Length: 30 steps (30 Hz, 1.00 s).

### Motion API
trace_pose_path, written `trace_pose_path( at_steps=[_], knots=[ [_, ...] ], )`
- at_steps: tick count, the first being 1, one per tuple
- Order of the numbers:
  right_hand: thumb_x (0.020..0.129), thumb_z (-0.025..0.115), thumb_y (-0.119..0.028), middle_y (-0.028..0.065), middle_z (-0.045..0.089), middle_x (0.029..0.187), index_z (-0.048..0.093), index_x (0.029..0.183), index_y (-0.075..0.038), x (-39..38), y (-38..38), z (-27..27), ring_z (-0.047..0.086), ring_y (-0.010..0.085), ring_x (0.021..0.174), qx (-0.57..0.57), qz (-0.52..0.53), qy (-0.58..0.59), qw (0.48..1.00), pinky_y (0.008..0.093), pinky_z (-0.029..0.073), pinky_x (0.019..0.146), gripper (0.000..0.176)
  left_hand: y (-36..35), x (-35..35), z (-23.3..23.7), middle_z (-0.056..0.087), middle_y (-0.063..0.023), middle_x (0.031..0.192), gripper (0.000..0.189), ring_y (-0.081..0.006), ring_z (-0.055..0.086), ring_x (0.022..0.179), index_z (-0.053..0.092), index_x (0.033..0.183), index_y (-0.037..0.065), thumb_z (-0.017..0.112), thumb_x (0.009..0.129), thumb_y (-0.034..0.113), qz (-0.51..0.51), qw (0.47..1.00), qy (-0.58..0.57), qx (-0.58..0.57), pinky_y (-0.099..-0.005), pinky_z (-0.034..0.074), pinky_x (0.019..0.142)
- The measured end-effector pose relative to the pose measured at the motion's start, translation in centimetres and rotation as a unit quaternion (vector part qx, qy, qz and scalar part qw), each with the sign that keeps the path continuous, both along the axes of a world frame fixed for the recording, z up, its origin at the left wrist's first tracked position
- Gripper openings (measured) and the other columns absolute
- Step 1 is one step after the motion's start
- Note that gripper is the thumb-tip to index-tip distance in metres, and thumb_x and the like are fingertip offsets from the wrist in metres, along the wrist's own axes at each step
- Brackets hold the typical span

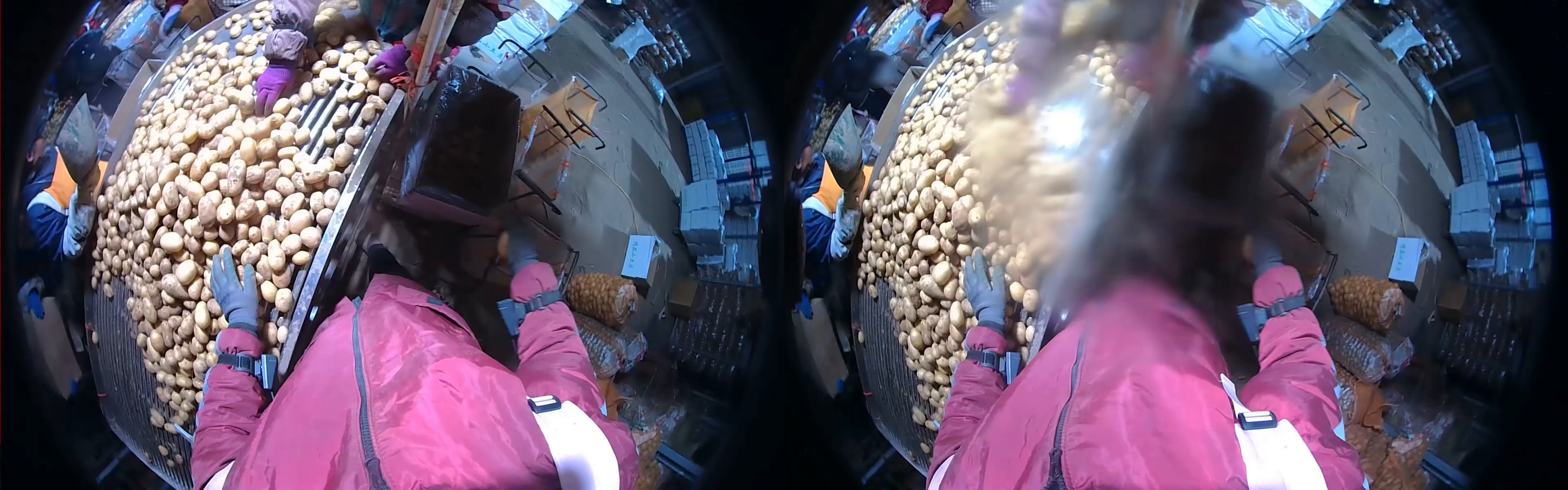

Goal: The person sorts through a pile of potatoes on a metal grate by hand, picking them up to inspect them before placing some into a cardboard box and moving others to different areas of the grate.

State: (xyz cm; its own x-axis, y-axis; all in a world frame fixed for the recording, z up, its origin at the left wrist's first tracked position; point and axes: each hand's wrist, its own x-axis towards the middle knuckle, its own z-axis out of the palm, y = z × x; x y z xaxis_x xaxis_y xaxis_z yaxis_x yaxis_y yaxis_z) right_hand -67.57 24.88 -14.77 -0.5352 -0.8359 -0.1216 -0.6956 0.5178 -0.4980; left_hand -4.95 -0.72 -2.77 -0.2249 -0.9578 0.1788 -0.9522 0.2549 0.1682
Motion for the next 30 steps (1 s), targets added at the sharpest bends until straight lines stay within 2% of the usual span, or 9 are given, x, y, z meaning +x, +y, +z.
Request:
trace_pose_path(
  at_steps=[3, 8, 10, 12, 15, 18, 21, 27, 30],
  knots=[
    [0.100, 0.051, -0.027, 0.0176, 0.070, 0.117, 0.068, 0.121, -0.006, -4.1, 6.2, 1.3, 0.065, 0.0326, 0.113, 0.212, 0.092, 0.269, 0.935, 0.0408, 0.050, 0.099, 0.035, -0.2, 0.0, 0.1, 0.039, -0.0229, 0.155, 0.067, -0.0415, 0.039, 0.141, 0.042, 0.155, 0.017, 0.064, 0.094, 0.035, 0.003, 1.000, -0.006, -0.002, -0.0531, 0.028, 0.118],
    [0.092, 0.056, -0.020, 0.0197, 0.072, 0.105, 0.075, 0.109, -0.011, -4.2, 6.8, 7.5, 0.071, 0.0330, 0.096, 0.153, -0.057, 0.143, 0.976, 0.0455, 0.056, 0.085, 0.027, 0.1, -0.4, 0.2, 0.039, -0.0230, 0.155, 0.069, -0.0412, 0.038, 0.141, 0.041, 0.155, 0.017, 0.065, 0.093, 0.034, 0.020, 1.000, 0.007, 0.004, -0.0524, 0.028, 0.119],
    [0.094, 0.058, -0.024, 0.0182, 0.072, 0.110, 0.070, 0.122, -0.014, -4.7, 3.4, 7.8, 0.069, 0.0390, 0.100, 0.390, 0.130, 0.223, 0.884, 0.0477, 0.054, 0.090, 0.032, 0.2, -0.5, 0.2, 0.039, -0.0223, 0.155, 0.069, -0.0408, 0.038, 0.141, 0.041, 0.155, 0.017, 0.065, 0.093, 0.034, 0.022, 1.000, 0.005, 0.006, -0.0520, 0.027, 0.119],
    [0.091, 0.063, -0.021, 0.0186, 0.073, 0.105, 0.073, 0.115, -0.015, -4.3, -0.9, 6.9, 0.070, 0.0390, 0.090, 0.138, 0.115, 0.151, 0.972, 0.0479, 0.055, 0.083, 0.026, 0.4, -0.9, 0.6, 0.039, -0.0221, 0.155, 0.069, -0.0406, 0.038, 0.141, 0.041, 0.155, 0.017, 0.065, 0.093, 0.034, 0.025, 1.000, 0.004, 0.008, -0.0519, 0.027, 0.119],
    [0.090, 0.067, -0.018, 0.0187, 0.074, 0.102, 0.075, 0.109, -0.012, -1.9, -8.5, 6.9, 0.070, 0.0371, 0.082, 0.002, 0.199, 0.319, 0.927, 0.0456, 0.055, 0.077, 0.022, 0.4, -0.9, 0.8, 0.039, -0.0217, 0.154, 0.069, -0.0405, 0.039, 0.140, 0.041, 0.155, 0.017, 0.066, 0.093, 0.034, 0.030, 1.000, 0.000, 0.008, -0.0522, 0.028, 0.118],
    [0.087, 0.069, -0.015, 0.0169, 0.074, 0.098, 0.075, 0.106, -0.007, -1.1, -15.2, 7.1, 0.070, 0.0336, 0.081, -0.140, 0.165, 0.065, 0.974, 0.0410, 0.055, 0.076, 0.022, 0.5, -0.7, 0.4, 0.041, -0.0215, 0.153, 0.070, -0.0406, 0.040, 0.140, 0.043, 0.153, 0.016, 0.069, 0.090, 0.033, 0.032, 0.999, -0.007, -0.006, -0.0523, 0.029, 0.117],
    [0.090, 0.067, -0.017, 0.0148, 0.074, 0.099, 0.074, 0.106, -0.003, -0.7, -19.3, 10.6, 0.070, 0.0299, 0.087, -0.194, 0.129, -0.093, 0.968, 0.0383, 0.055, 0.081, 0.022, 0.6, -0.9, 0.5, 0.041, -0.0219, 0.152, 0.071, -0.0408, 0.039, 0.140, 0.043, 0.153, 0.017, 0.069, 0.089, 0.033, 0.036, 0.999, -0.008, -0.017, -0.0528, 0.030, 0.117],
    [0.100, 0.059, -0.015, 0.0143, 0.069, 0.118, 0.070, 0.117, 0.002, -0.6, -23.9, 11.5, 0.066, 0.0273, 0.110, -0.237, 0.133, 0.160, 0.949, 0.0374, 0.053, 0.096, 0.025, 0.3, 0.2, -3.1, 0.041, -0.0194, 0.153, 0.073, -0.0393, 0.038, 0.141, 0.044, 0.153, 0.017, 0.070, 0.088, 0.038, 0.065, 0.994, -0.091, 0.016, -0.0537, 0.030, 0.117],
    [0.097, 0.066, -0.017, 0.0122, 0.065, 0.126, 0.065, 0.128, -0.001, 4.8, -25.7, 15.0, 0.059, 0.0230, 0.118, -0.239, 0.006, -0.130, 0.962, 0.0353, 0.051, 0.098, 0.035, 1.3, -1.2, 1.1, 0.041, -0.0190, 0.152, 0.074, -0.0392, 0.038, 0.140, 0.045, 0.152, 0.016, 0.070, 0.087, 0.039, 0.074, 0.997, -0.027, 0.000, -0.0536, 0.030, 0.117]
  ],
)
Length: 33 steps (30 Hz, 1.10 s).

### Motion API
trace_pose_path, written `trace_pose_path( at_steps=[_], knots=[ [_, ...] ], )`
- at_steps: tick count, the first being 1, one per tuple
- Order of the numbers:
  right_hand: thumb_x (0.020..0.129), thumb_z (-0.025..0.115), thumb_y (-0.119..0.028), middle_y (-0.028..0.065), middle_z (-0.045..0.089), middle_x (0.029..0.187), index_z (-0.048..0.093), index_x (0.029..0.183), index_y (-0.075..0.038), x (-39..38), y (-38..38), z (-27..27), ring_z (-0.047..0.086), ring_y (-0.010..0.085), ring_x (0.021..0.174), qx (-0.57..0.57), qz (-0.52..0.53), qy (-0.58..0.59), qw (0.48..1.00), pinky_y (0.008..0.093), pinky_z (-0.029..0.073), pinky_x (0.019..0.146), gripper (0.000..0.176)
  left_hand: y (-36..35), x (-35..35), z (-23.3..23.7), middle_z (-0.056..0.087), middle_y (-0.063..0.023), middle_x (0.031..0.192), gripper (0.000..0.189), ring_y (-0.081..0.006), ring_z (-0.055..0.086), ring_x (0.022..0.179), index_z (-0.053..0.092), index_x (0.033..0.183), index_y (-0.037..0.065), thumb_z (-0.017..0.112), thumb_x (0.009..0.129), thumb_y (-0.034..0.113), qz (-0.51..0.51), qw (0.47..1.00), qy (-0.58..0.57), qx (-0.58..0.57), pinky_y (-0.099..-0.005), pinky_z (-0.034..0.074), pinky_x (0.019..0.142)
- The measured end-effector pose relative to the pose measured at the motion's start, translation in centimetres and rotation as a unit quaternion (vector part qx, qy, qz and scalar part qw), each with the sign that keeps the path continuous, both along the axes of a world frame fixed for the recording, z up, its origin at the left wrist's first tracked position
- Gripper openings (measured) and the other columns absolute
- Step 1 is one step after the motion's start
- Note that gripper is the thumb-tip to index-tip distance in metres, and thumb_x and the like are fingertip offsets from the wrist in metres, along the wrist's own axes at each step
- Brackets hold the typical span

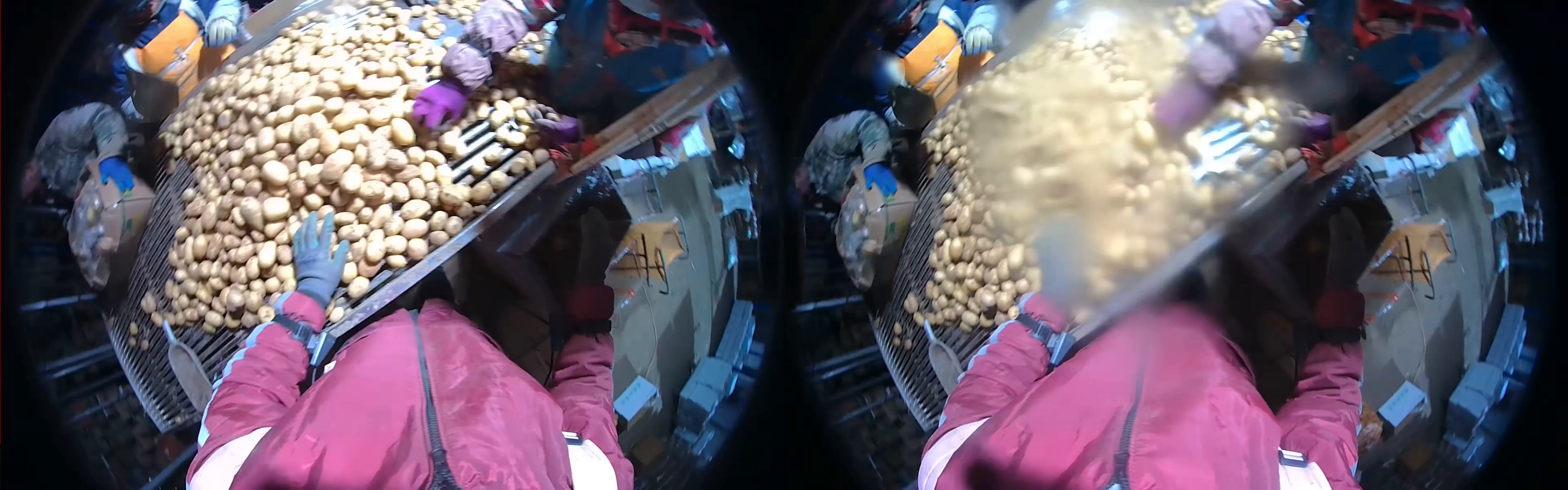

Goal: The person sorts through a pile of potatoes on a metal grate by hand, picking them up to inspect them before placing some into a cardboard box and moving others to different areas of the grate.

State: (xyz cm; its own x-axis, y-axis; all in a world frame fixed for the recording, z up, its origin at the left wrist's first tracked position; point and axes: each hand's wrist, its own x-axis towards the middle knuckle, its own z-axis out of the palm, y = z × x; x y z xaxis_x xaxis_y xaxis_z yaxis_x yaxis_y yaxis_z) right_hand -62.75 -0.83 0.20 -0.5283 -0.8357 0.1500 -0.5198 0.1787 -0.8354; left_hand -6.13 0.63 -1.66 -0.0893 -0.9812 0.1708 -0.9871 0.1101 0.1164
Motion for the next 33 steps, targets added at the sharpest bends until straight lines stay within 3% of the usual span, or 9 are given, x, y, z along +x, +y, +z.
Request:
trace_pose_path(
  at_steps=[3, 5, 7, 10, 14, 16, 19, 26, 33],
  knots=[
    [0.101, 0.063, -0.018, 0.0089, 0.069, 0.115, 0.069, 0.121, -0.002, 6.9, -2.5, 0.8, 0.066, 0.0198, 0.103, -0.035, 0.113, -0.040, 0.992, 0.0359, 0.054, 0.090, 0.027, -0.1, -0.1, -0.6, 0.041, -0.0206, 0.152, 0.073, -0.0401, 0.038, 0.139, 0.045, 0.152, 0.017, 0.070, 0.087, 0.038, 0.003, 0.998, -0.023, 0.056, -0.0536, 0.030, 0.117],
    [0.099, 0.065, -0.017, 0.0042, 0.071, 0.106, 0.069, 0.121, -0.004, 11.7, -4.9, -1.0, 0.064, 0.0106, 0.081, 0.069, 0.120, -0.342, 0.929, 0.0283, 0.054, 0.072, 0.026, -0.5, 0.1, -1.7, 0.041, -0.0216, 0.151, 0.072, -0.0407, 0.038, 0.138, 0.045, 0.152, 0.017, 0.069, 0.087, 0.037, 0.000, 0.995, -0.032, 0.094, -0.0536, 0.029, 0.117],
    [0.100, 0.063, -0.016, 0.0016, 0.071, 0.096, 0.069, 0.122, -0.006, 16.6, -7.6, 0.0, 0.055, 0.0049, 0.064, 0.109, 0.179, -0.372, 0.904, 0.0213, 0.047, 0.058, 0.025, -0.3, 0.8, -3.1, 0.040, -0.0218, 0.152, 0.073, -0.0406, 0.037, 0.139, 0.044, 0.153, 0.018, 0.070, 0.087, 0.037, 0.000, 0.996, -0.028, 0.083, -0.0535, 0.029, 0.118],
    [0.100, 0.063, -0.014, 0.0010, 0.070, 0.091, 0.068, 0.124, -0.005, 21.6, -12.2, -2.2, 0.053, 0.0037, 0.062, 0.111, 0.250, -0.347, 0.897, 0.0205, 0.045, 0.055, 0.027, 0.0, 1.0, -4.0, 0.039, -0.0217, 0.152, 0.073, -0.0404, 0.037, 0.139, 0.044, 0.153, 0.019, 0.070, 0.087, 0.037, 0.007, 0.996, -0.027, 0.079, -0.0533, 0.028, 0.118],
    [0.096, 0.068, -0.019, 0.0072, 0.072, 0.096, 0.064, 0.129, -0.003, 25.6, -18.9, -2.8, 0.062, 0.0096, 0.072, -0.068, 0.396, 0.107, 0.910, 0.0257, 0.051, 0.063, 0.037, 0.0, 1.1, -4.9, 0.039, -0.0198, 0.153, 0.071, -0.0393, 0.037, 0.140, 0.047, 0.151, 0.019, 0.070, 0.087, 0.039, 0.015, 0.992, 0.055, 0.113, -0.0540, 0.028, 0.118],
    [0.090, 0.072, -0.030, 0.0153, 0.073, 0.112, 0.062, 0.133, -0.005, 28.2, -21.2, 1.6, 0.070, 0.0200, 0.094, 0.153, 0.282, -0.058, 0.945, 0.0330, 0.055, 0.083, 0.051, -0.2, 0.1, -2.8, 0.040, -0.0192, 0.153, 0.071, -0.0392, 0.039, 0.139, 0.048, 0.150, 0.019, 0.070, 0.087, 0.040, 0.031, 0.996, 0.059, 0.051, -0.0538, 0.029, 0.117],
    [0.089, 0.069, -0.037, 0.0171, 0.072, 0.120, 0.062, 0.135, -0.007, 29.4, -25.4, -6.6, 0.069, 0.0284, 0.109, 0.154, 0.330, 0.013, 0.931, 0.0382, 0.053, 0.096, 0.055, -0.7, -0.3, -1.8, 0.047, -0.0186, 0.148, 0.066, -0.0382, 0.044, 0.135, 0.052, 0.146, 0.016, 0.071, 0.087, 0.037, 0.069, 0.990, 0.067, 0.099, -0.0509, 0.033, 0.115],
    [0.089, 0.071, -0.038, 0.0150, 0.072, 0.116, 0.065, 0.129, -0.005, 29.1, -25.8, -4.4, 0.070, 0.0260, 0.104, 0.233, 0.359, 0.072, 0.901, 0.0367, 0.054, 0.090, 0.052, -8.0, 4.6, 2.7, 0.061, -0.0199, 0.132, 0.049, -0.0380, 0.061, 0.118, 0.061, 0.135, 0.007, 0.072, 0.089, 0.023, 0.151, 0.960, 0.231, -0.043, -0.0447, 0.047, 0.105],
    [0.097, 0.068, -0.020, 0.0024, 0.070, 0.099, 0.068, 0.121, -0.003, 27.1, -22.2, -1.3, 0.062, 0.0088, 0.069, 0.208, 0.339, -0.329, 0.857, 0.0224, 0.050, 0.059, 0.030, -15.4, 4.1, 5.4, 0.060, -0.0194, 0.128, 0.050, -0.0355, 0.057, 0.121, 0.064, 0.131, 0.010, 0.077, 0.084, 0.023, 0.334, 0.930, 0.151, 0.040, -0.0450, 0.044, 0.107]
  ],
)
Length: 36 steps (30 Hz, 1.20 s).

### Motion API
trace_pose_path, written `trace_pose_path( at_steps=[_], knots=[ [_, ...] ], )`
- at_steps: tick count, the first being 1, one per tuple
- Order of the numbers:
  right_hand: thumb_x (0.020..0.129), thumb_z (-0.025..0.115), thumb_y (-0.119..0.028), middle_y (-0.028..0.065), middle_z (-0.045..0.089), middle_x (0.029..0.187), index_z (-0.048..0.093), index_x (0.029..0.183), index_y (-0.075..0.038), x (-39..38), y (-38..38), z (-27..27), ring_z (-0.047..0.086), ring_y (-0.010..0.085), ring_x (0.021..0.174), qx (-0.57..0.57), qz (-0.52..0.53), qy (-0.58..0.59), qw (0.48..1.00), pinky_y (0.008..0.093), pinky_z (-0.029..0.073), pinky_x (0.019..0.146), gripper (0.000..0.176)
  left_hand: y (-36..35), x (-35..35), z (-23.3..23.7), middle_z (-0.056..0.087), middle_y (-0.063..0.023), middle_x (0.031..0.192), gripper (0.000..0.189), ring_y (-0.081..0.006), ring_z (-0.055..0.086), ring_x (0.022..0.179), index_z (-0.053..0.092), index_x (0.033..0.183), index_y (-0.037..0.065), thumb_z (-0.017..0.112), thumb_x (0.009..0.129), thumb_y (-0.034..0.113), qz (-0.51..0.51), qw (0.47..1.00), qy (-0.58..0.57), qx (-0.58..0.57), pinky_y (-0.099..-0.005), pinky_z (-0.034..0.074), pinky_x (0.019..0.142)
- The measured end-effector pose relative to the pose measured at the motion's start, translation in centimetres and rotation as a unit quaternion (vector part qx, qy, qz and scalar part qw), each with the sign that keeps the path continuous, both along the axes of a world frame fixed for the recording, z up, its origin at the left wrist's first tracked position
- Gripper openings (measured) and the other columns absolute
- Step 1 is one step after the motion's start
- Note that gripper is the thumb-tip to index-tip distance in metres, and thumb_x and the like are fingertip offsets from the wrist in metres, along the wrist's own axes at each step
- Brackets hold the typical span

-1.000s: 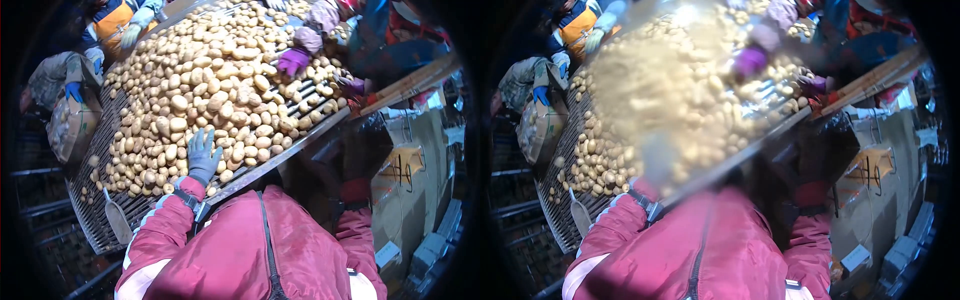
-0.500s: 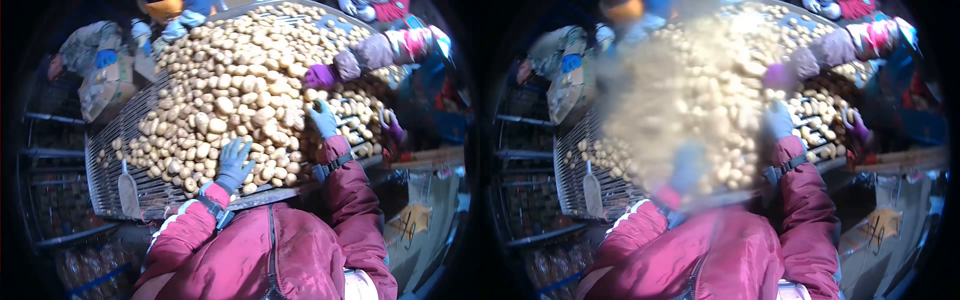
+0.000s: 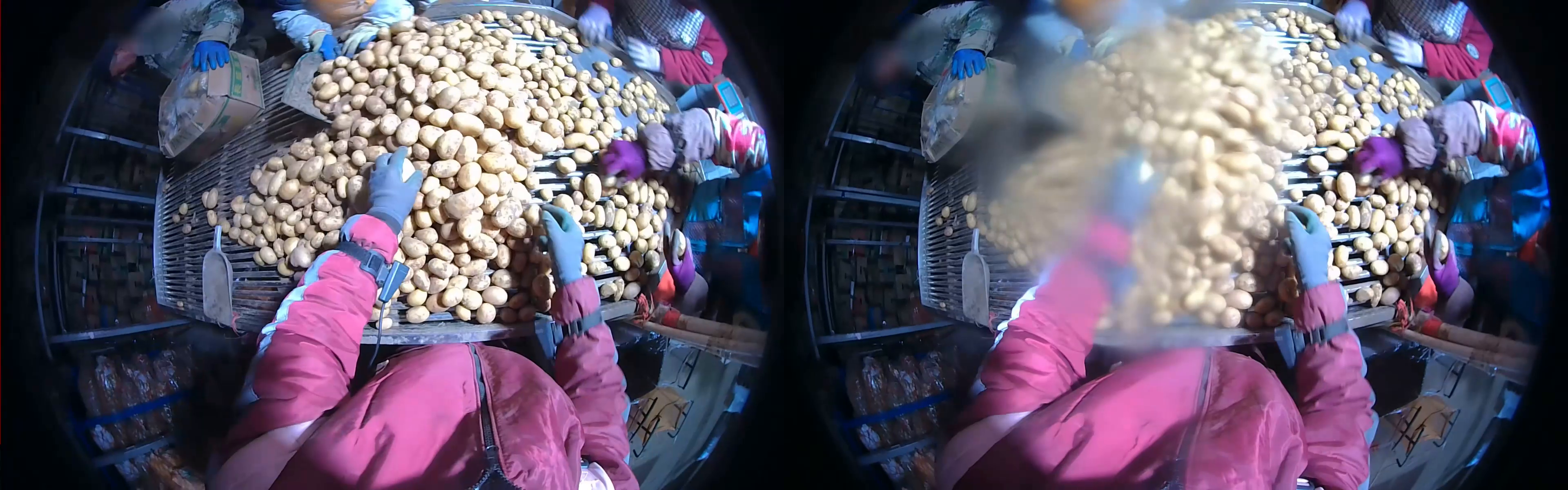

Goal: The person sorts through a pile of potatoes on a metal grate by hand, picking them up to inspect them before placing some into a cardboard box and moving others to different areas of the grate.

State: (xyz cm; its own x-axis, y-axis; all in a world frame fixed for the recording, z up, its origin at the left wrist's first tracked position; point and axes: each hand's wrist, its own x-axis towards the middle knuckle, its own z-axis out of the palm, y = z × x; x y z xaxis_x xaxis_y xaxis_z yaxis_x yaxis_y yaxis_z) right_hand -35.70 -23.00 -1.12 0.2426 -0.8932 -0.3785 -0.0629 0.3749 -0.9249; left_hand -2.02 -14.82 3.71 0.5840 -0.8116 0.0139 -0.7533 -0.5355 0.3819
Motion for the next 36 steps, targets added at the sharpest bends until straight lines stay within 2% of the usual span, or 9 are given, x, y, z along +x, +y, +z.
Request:
trace_pose_path(
  at_steps=[6, 12, 14, 20, 24, 25, 27, 30, 36],
  knots=[
    [0.103, 0.052, -0.050, 0.0080, 0.069, 0.110, 0.060, 0.133, -0.007, 2.3, 6.8, 4.1, 0.070, 0.0187, 0.082, 0.231, 0.130, -0.132, 0.955, 0.0311, 0.057, 0.066, 0.053, 4.6, -8.7, 4.4, 0.062, -0.0158, 0.124, 0.050, -0.0275, 0.064, 0.108, 0.064, 0.130, 0.007, 0.082, 0.084, 0.019, -0.087, 0.920, 0.367, -0.105, -0.0367, 0.050, 0.099],
    [0.100, 0.058, -0.035, 0.0088, 0.068, 0.100, 0.064, 0.124, -0.005, 3.5, 9.4, 1.6, 0.067, 0.0213, 0.080, 0.122, 0.212, -0.144, 0.959, 0.0313, 0.055, 0.064, 0.039, 7.8, -6.1, 3.7, 0.065, -0.0148, 0.122, 0.043, -0.0331, 0.061, 0.115, 0.066, 0.125, 0.006, 0.075, 0.086, 0.023, -0.169, 0.969, 0.131, -0.123, -0.0421, 0.048, 0.103],
    [0.098, 0.060, -0.028, 0.0099, 0.066, 0.089, 0.064, 0.119, 0.000, 3.0, 10.2, 2.6, 0.065, 0.0222, 0.073, 0.290, 0.156, -0.243, 0.913, 0.0313, 0.054, 0.062, 0.035, 7.6, -1.0, 0.5, 0.064, -0.0141, 0.124, 0.043, -0.0348, 0.058, 0.118, 0.066, 0.124, 0.006, 0.073, 0.084, 0.022, -0.146, 0.978, -0.045, -0.140, -0.0444, 0.046, 0.104],
    [0.093, 0.060, -0.014, 0.0140, 0.067, 0.083, 0.067, 0.106, 0.004, 3.2, 13.4, 2.3, 0.064, 0.0241, 0.064, 0.288, 0.148, -0.255, 0.911, 0.0342, 0.054, 0.060, 0.024, 7.8, 4.1, -4.8, 0.061, -0.0155, 0.129, 0.051, -0.0361, 0.058, 0.118, 0.064, 0.131, 0.014, 0.074, 0.083, 0.028, -0.160, 0.960, 0.184, -0.138, -0.0451, 0.046, 0.104],
    [0.092, 0.062, -0.012, 0.0102, 0.065, 0.077, 0.068, 0.104, 0.003, 3.8, 15.3, 0.2, 0.063, 0.0204, 0.060, 0.083, 0.220, -0.152, 0.960, 0.0315, 0.052, 0.055, 0.020, 8.9, 2.8, -5.4, 0.061, -0.0130, 0.126, 0.054, -0.0360, 0.058, 0.115, 0.063, 0.132, 0.014, 0.075, 0.082, 0.031, -0.172, 0.982, -0.005, -0.075, -0.0450, 0.046, 0.102],
    [0.094, 0.061, -0.013, 0.0086, 0.064, 0.075, 0.069, 0.103, 0.002, 4.1, 15.7, 0.6, 0.062, 0.0188, 0.058, 0.025, 0.238, -0.114, 0.964, 0.0298, 0.050, 0.052, 0.020, 9.6, 4.2, -10.8, 0.061, -0.0131, 0.124, 0.054, -0.0361, 0.058, 0.114, 0.063, 0.132, 0.014, 0.075, 0.082, 0.030, -0.202, 0.901, -0.381, -0.040, -0.0448, 0.047, 0.101],
    [0.100, 0.056, -0.018, 0.0054, 0.062, 0.070, 0.069, 0.101, 0.000, 4.4, 16.7, 1.3, 0.059, 0.0152, 0.052, -0.108, 0.260, -0.079, 0.956, 0.0265, 0.047, 0.045, 0.022, 10.3, 4.1, -12.7, 0.061, -0.0132, 0.122, 0.053, -0.0361, 0.058, 0.113, 0.063, 0.131, 0.014, 0.074, 0.082, 0.029, -0.199, 0.686, -0.700, -0.002, -0.0445, 0.047, 0.100],
    [0.104, 0.052, -0.025, 0.0064, 0.062, 0.070, 0.068, 0.105, 0.000, 5.0, 16.9, 3.0, 0.056, 0.0153, 0.051, 0.273, 0.173, -0.198, 0.925, 0.0280, 0.048, 0.046, 0.030, 10.5, -0.2, -2.3, 0.065, -0.0133, 0.117, 0.050, -0.0338, 0.062, 0.109, 0.066, 0.128, 0.011, 0.076, 0.080, 0.022, -0.197, 0.972, -0.094, -0.081, -0.0423, 0.050, 0.099],
    [0.105, 0.050, -0.040, 0.0082, 0.065, 0.081, 0.064, 0.115, -0.003, 5.9, 18.9, 2.9, 0.061, 0.0152, 0.061, 0.259, 0.189, -0.202, 0.925, 0.0288, 0.048, 0.049, 0.040, 14.7, -7.7, 0.2, 0.066, -0.0110, 0.124, 0.046, -0.0219, 0.062, 0.114, 0.063, 0.132, 0.005, 0.074, 0.087, 0.013, -0.122, 0.821, 0.551, -0.089, -0.0346, 0.049, 0.103]
  ],
)
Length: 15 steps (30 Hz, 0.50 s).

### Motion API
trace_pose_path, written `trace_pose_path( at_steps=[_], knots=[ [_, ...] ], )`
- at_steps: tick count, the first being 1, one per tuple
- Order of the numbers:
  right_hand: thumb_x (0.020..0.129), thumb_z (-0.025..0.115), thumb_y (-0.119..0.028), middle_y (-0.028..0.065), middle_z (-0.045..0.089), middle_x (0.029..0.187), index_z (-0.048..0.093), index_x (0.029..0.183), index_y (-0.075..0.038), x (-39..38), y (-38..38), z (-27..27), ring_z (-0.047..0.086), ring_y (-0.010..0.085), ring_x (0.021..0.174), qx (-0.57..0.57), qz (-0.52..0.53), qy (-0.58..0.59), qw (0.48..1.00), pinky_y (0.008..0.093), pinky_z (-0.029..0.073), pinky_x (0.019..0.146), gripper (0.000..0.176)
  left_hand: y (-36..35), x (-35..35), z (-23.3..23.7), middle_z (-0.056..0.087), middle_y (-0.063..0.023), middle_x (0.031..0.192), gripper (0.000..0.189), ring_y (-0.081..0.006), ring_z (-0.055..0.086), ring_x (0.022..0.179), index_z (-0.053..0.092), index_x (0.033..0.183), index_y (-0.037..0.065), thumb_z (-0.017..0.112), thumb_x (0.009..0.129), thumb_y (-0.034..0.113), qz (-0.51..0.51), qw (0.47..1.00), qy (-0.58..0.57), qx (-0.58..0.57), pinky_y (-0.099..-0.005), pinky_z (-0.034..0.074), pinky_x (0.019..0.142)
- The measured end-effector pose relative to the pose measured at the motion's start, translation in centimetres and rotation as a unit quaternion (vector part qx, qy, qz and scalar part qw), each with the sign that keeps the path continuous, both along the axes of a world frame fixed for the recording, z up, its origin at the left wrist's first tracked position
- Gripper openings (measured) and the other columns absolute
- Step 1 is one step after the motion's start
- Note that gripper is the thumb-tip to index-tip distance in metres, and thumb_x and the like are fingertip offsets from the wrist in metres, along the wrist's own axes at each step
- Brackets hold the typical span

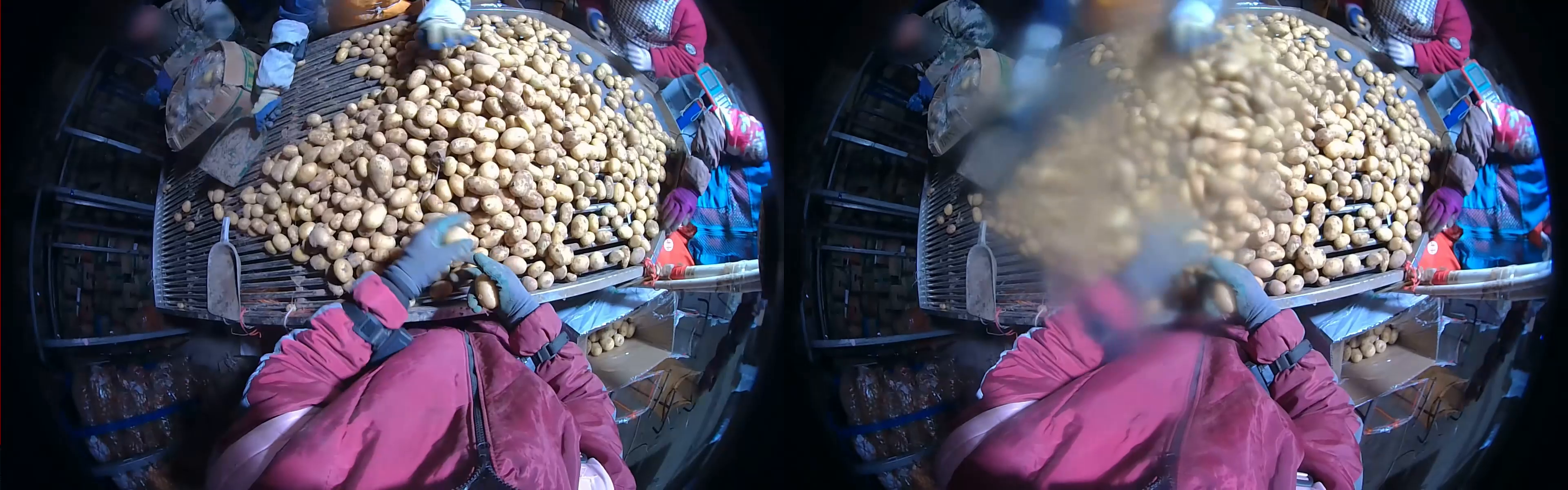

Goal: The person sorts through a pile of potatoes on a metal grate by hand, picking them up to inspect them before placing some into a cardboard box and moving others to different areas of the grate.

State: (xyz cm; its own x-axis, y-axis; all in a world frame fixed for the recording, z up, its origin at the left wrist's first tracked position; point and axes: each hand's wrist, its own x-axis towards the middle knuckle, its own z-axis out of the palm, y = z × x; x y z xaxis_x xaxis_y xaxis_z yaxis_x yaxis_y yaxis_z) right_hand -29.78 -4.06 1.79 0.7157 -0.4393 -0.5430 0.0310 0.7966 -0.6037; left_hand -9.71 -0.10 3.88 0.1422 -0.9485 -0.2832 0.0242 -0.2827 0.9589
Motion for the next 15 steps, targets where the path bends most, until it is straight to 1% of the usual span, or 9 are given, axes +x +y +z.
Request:
trace_pose_path(
  at_steps=[1, 2, 3, 5, 8, 10, 11, 12, 15],
  knots=[
    [0.105, 0.050, -0.040, 0.0086, 0.065, 0.080, 0.064, 0.114, -0.003, 0.0, 0.4, -0.8, 0.060, 0.0155, 0.060, -0.047, 0.011, -0.020, 0.999, 0.0285, 0.048, 0.050, 0.040, 1.0, -1.6, 1.4, 0.066, -0.0119, 0.125, 0.044, -0.0226, 0.062, 0.115, 0.063, 0.132, 0.004, 0.071, 0.090, 0.012, -0.024, 0.999, 0.029, 0.010, -0.0346, 0.048, 0.103],
    [0.105, 0.051, -0.039, 0.0090, 0.065, 0.078, 0.063, 0.112, -0.002, 0.1, 0.4, -0.6, 0.060, 0.0161, 0.059, -0.073, 0.024, -0.028, 0.997, 0.0283, 0.047, 0.049, 0.040, 1.5, -2.0, 3.3, 0.065, -0.0147, 0.125, 0.040, -0.0268, 0.063, 0.115, 0.063, 0.131, 0.004, 0.067, 0.093, 0.015, -0.111, 0.966, -0.212, -0.101, -0.0355, 0.048, 0.104],
    [0.104, 0.052, -0.039, 0.0094, 0.065, 0.077, 0.063, 0.110, -0.002, 0.1, 0.5, -0.4, 0.060, 0.0167, 0.058, -0.100, 0.036, -0.036, 0.994, 0.0281, 0.047, 0.049, 0.039, 2.0, -1.7, 2.7, 0.066, -0.0152, 0.123, 0.038, -0.0283, 0.063, 0.114, 0.064, 0.130, 0.004, 0.066, 0.094, 0.015, -0.112, 0.951, -0.238, -0.162, -0.0357, 0.048, 0.103],
    [0.102, 0.055, -0.038, 0.0101, 0.065, 0.073, 0.063, 0.107, 0.000, 0.3, 0.6, 0.0, 0.060, 0.0181, 0.055, -0.129, 0.049, -0.046, 0.989, 0.0278, 0.047, 0.049, 0.038, 2.5, -0.6, 1.3, 0.067, -0.0148, 0.120, 0.035, -0.0284, 0.064, 0.113, 0.066, 0.127, 0.003, 0.064, 0.094, 0.014, -0.105, 0.942, -0.243, -0.207, -0.0354, 0.048, 0.103],
    [0.096, 0.060, -0.017, 0.0014, 0.064, 0.090, 0.067, 0.097, -0.007, -0.9, 1.0, 1.2, 0.060, 0.0129, 0.082, 0.070, 0.017, -0.079, 0.994, 0.0252, 0.048, 0.068, 0.012, 4.2, 1.3, 1.9, 0.069, -0.0129, 0.118, 0.031, -0.0241, 0.065, 0.110, 0.067, 0.125, 0.002, 0.060, 0.098, 0.014, -0.105, 0.972, -0.156, -0.138, -0.0337, 0.048, 0.102],
    [0.098, 0.059, -0.021, 0.0015, 0.061, 0.085, 0.064, 0.099, -0.008, -0.9, 2.0, -1.2, 0.059, 0.0133, 0.076, -0.419, 0.024, 0.009, 0.908, 0.0271, 0.048, 0.063, 0.014, 4.7, 0.9, 3.2, 0.068, -0.0132, 0.120, 0.032, -0.0225, 0.064, 0.112, 0.065, 0.128, 0.002, 0.060, 0.099, 0.014, -0.089, 0.987, -0.116, -0.069, -0.0332, 0.048, 0.102],
    [0.098, 0.059, -0.021, 0.0022, 0.061, 0.086, 0.062, 0.103, -0.008, -1.2, 1.5, 1.1, 0.059, 0.0149, 0.076, -0.054, 0.017, -0.053, 0.997, 0.0283, 0.048, 0.061, 0.015, 4.7, 0.3, 3.2, 0.068, -0.0133, 0.120, 0.032, -0.0220, 0.063, 0.113, 0.065, 0.128, 0.002, 0.060, 0.099, 0.014, -0.089, 0.990, -0.101, -0.046, -0.0330, 0.048, 0.102],
    [0.099, 0.063, -0.033, 0.0056, 0.066, 0.099, 0.056, 0.137, -0.006, -1.7, 1.7, -2.5, 0.063, 0.0158, 0.077, -0.029, 0.021, -0.091, 0.995, 0.0292, 0.053, 0.059, 0.047, 4.6, -0.4, 2.7, 0.067, -0.0135, 0.121, 0.034, -0.0225, 0.063, 0.114, 0.064, 0.129, 0.002, 0.062, 0.098, 0.015, -0.109, 0.981, -0.131, -0.097, -0.0332, 0.048, 0.102],
    [0.098, 0.065, -0.035, 0.0081, 0.067, 0.099, 0.057, 0.128, -0.008, -2.7, 2.9, -2.5, 0.063, 0.0203, 0.065, 0.070, -0.047, -0.079, 0.993, 0.0307, 0.052, 0.053, 0.041, 4.5, -2.4, 2.0, 0.066, -0.0138, 0.123, 0.037, -0.0235, 0.062, 0.116, 0.063, 0.131, 0.002, 0.064, 0.096, 0.017, -0.155, 0.954, -0.206, -0.152, -0.0338, 0.048, 0.102]
  ],
)
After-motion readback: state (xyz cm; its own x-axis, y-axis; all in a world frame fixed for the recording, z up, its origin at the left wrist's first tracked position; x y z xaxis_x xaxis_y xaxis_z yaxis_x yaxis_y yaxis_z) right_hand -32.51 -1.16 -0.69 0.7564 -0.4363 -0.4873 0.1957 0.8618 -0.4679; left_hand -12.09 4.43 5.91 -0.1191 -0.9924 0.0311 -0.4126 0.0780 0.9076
